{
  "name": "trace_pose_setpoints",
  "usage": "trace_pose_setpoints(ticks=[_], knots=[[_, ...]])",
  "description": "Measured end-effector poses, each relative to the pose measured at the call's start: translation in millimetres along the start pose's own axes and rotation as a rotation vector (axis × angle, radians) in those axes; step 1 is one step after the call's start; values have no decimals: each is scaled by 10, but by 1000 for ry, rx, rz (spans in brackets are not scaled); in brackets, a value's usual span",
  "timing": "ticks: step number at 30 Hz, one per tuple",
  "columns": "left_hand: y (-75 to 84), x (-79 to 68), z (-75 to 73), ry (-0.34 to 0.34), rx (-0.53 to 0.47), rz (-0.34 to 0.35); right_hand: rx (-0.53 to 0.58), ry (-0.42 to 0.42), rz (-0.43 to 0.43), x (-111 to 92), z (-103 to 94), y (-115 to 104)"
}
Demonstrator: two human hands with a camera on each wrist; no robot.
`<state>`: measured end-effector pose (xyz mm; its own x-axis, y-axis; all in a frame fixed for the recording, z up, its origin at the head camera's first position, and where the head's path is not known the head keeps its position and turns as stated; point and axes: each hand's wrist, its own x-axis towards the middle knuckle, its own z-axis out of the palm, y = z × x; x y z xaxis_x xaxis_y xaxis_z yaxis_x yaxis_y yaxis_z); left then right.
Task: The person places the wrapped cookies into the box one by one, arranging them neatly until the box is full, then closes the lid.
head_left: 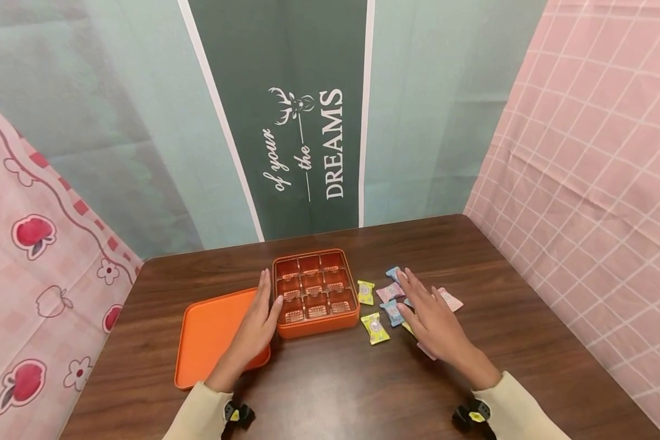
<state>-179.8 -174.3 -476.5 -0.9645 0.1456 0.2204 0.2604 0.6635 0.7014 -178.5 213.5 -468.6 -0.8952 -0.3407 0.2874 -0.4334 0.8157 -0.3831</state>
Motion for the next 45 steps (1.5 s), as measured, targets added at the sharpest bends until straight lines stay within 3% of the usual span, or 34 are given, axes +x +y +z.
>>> trace_pose_setpoints(ticks=[8,16,32,39,45], knots=[[-11,33,30,-44,-5,1,-1,-37,-7,-22,23,-13],[-34,160,14,-67,-40,17,-8,-47,-39,-38,70,-60],[-51,248,-5,-74,-87,-20,-35,-95,-101,62,179,-243],[-54,259,-16,-66,-115,-42,-55,-93,-79,107,212,-312],[-76,262,-15,-46,-134,-34,-63,-29,-76,146,261,-370]])
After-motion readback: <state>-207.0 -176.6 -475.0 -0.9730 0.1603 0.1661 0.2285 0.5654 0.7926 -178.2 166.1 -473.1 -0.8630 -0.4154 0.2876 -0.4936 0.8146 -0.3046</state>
